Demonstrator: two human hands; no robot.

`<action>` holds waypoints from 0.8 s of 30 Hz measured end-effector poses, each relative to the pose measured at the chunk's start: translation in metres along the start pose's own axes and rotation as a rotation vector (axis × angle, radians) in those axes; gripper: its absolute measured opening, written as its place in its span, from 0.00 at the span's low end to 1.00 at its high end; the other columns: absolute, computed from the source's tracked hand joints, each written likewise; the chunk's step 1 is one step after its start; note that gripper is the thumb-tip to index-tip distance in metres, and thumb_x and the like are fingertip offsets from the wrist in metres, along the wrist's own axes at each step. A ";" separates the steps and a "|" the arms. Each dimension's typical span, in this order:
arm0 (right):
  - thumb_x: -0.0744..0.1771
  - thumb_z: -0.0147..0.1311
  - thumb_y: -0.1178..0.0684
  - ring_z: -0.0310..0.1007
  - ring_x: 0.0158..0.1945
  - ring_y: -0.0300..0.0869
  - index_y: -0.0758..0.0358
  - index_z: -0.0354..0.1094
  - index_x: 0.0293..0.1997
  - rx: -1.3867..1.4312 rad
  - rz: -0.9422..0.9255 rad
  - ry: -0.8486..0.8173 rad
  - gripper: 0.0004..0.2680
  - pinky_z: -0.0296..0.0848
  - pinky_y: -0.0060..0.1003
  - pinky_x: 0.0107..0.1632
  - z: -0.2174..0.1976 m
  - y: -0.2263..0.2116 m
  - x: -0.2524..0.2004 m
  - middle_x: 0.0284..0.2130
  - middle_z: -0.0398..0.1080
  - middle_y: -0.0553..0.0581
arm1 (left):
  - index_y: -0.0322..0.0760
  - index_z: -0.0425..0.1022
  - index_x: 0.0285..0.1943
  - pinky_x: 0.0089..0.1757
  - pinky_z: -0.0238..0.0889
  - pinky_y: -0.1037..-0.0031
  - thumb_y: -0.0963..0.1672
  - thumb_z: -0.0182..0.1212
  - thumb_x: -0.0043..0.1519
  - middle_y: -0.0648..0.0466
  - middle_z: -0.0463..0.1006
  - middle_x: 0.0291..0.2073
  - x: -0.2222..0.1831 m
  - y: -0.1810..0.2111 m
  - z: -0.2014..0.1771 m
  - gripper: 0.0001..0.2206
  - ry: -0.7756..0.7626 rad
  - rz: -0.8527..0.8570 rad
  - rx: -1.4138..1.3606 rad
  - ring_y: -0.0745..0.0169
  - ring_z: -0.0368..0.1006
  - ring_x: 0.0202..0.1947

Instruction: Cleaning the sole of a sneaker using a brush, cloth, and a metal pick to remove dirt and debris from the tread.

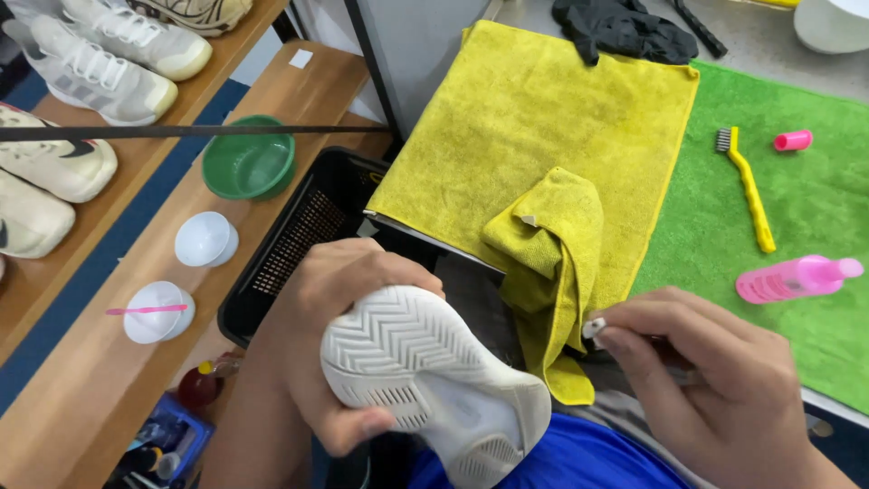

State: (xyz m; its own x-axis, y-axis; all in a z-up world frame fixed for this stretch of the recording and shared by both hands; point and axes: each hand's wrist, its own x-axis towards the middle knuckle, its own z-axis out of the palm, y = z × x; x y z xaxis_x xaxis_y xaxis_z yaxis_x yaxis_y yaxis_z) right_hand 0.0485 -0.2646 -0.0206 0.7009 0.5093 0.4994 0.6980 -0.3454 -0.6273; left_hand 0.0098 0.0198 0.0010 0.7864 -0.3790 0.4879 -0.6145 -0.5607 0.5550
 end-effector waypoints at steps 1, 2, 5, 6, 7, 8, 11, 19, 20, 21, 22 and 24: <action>0.65 0.55 0.59 0.69 0.23 0.34 0.64 0.73 0.36 0.011 0.071 0.034 0.02 0.67 0.25 0.29 0.004 0.005 -0.005 0.25 0.75 0.52 | 0.36 0.73 0.48 0.40 0.70 0.68 0.60 0.49 0.49 0.53 0.82 0.39 -0.003 -0.010 0.002 0.31 0.044 0.028 -0.032 0.57 0.79 0.32; 0.65 0.55 0.58 0.60 0.18 0.32 0.63 0.74 0.37 0.023 0.143 0.067 0.03 0.59 0.24 0.23 0.008 0.011 -0.010 0.22 0.72 0.49 | 0.34 0.73 0.48 0.42 0.72 0.69 0.61 0.48 0.51 0.51 0.82 0.39 -0.005 -0.020 0.004 0.31 0.087 0.056 -0.065 0.56 0.82 0.35; 0.67 0.51 0.58 0.61 0.20 0.35 0.58 0.73 0.53 0.091 0.134 0.006 0.10 0.61 0.28 0.27 0.035 0.035 -0.028 0.22 0.68 0.49 | 0.36 0.73 0.51 0.41 0.69 0.71 0.61 0.52 0.52 0.52 0.81 0.41 -0.012 -0.040 0.031 0.31 0.109 0.047 -0.115 0.59 0.79 0.36; 0.67 0.51 0.58 0.61 0.20 0.35 0.58 0.73 0.53 0.094 0.152 0.012 0.10 0.61 0.28 0.27 0.040 0.037 -0.031 0.22 0.68 0.49 | 0.36 0.73 0.51 0.41 0.69 0.71 0.61 0.52 0.52 0.52 0.81 0.41 -0.012 -0.045 0.040 0.31 0.093 0.044 -0.124 0.59 0.79 0.36; 0.68 0.49 0.59 0.65 0.23 0.38 0.60 0.73 0.50 0.111 0.123 -0.011 0.08 0.64 0.30 0.28 0.045 0.038 -0.036 0.25 0.70 0.51 | 0.36 0.72 0.52 0.41 0.69 0.71 0.60 0.52 0.53 0.52 0.81 0.42 -0.013 -0.049 0.050 0.31 0.083 0.076 -0.149 0.59 0.79 0.35; 0.68 0.47 0.60 0.69 0.26 0.40 0.62 0.73 0.47 0.129 0.094 -0.032 0.07 0.67 0.32 0.29 0.050 0.039 -0.040 0.28 0.71 0.53 | 0.35 0.70 0.53 0.40 0.70 0.71 0.60 0.52 0.54 0.52 0.81 0.44 -0.015 -0.052 0.059 0.30 0.074 0.107 -0.175 0.59 0.78 0.35; 0.68 0.47 0.55 0.69 0.26 0.43 0.64 0.71 0.45 0.096 0.070 -0.070 0.07 0.66 0.36 0.29 0.048 0.034 -0.035 0.28 0.70 0.54 | 0.36 0.72 0.50 0.39 0.72 0.71 0.63 0.49 0.55 0.52 0.81 0.42 -0.016 -0.051 0.063 0.31 0.112 0.022 -0.191 0.58 0.79 0.35; 0.69 0.50 0.57 0.69 0.28 0.47 0.66 0.68 0.46 -0.102 -0.084 -0.035 0.05 0.69 0.39 0.31 0.049 0.035 -0.024 0.31 0.70 0.56 | 0.36 0.70 0.50 0.42 0.73 0.69 0.62 0.48 0.55 0.49 0.82 0.40 -0.005 -0.043 0.063 0.31 0.066 0.037 -0.160 0.54 0.82 0.38; 0.69 0.51 0.56 0.71 0.31 0.48 0.70 0.68 0.51 -0.098 -0.136 -0.048 0.08 0.72 0.41 0.34 0.049 0.036 -0.024 0.33 0.71 0.59 | 0.36 0.70 0.50 0.42 0.73 0.68 0.62 0.49 0.54 0.49 0.82 0.40 -0.004 -0.043 0.064 0.31 0.059 0.052 -0.154 0.54 0.84 0.39; 0.69 0.51 0.56 0.71 0.31 0.48 0.70 0.68 0.51 -0.100 -0.132 -0.048 0.08 0.72 0.41 0.34 0.048 0.036 -0.022 0.33 0.71 0.59 | 0.36 0.70 0.50 0.42 0.73 0.68 0.62 0.49 0.54 0.49 0.82 0.40 -0.003 -0.043 0.064 0.31 0.057 0.053 -0.159 0.54 0.84 0.39; 0.69 0.52 0.57 0.70 0.31 0.48 0.73 0.65 0.55 -0.129 -0.169 -0.067 0.11 0.72 0.42 0.36 0.047 0.036 -0.021 0.32 0.70 0.59 | 0.36 0.70 0.50 0.42 0.73 0.68 0.61 0.49 0.54 0.49 0.82 0.40 -0.001 -0.043 0.064 0.30 0.044 0.055 -0.155 0.54 0.84 0.39; 0.69 0.52 0.58 0.70 0.31 0.47 0.76 0.63 0.59 -0.157 -0.204 -0.090 0.13 0.72 0.42 0.38 0.045 0.034 -0.018 0.31 0.69 0.58 | 0.36 0.70 0.51 0.43 0.73 0.68 0.61 0.50 0.53 0.50 0.82 0.41 -0.001 -0.042 0.064 0.30 0.031 0.053 -0.154 0.54 0.84 0.40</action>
State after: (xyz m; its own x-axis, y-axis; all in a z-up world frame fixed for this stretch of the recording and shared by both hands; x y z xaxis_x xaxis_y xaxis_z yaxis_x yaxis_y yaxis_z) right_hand 0.0531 -0.2501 -0.0779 0.5320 0.6466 0.5467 0.8428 -0.3423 -0.4153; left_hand 0.0391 -0.0039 -0.0658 0.7519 -0.3804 0.5385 -0.6592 -0.4201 0.6237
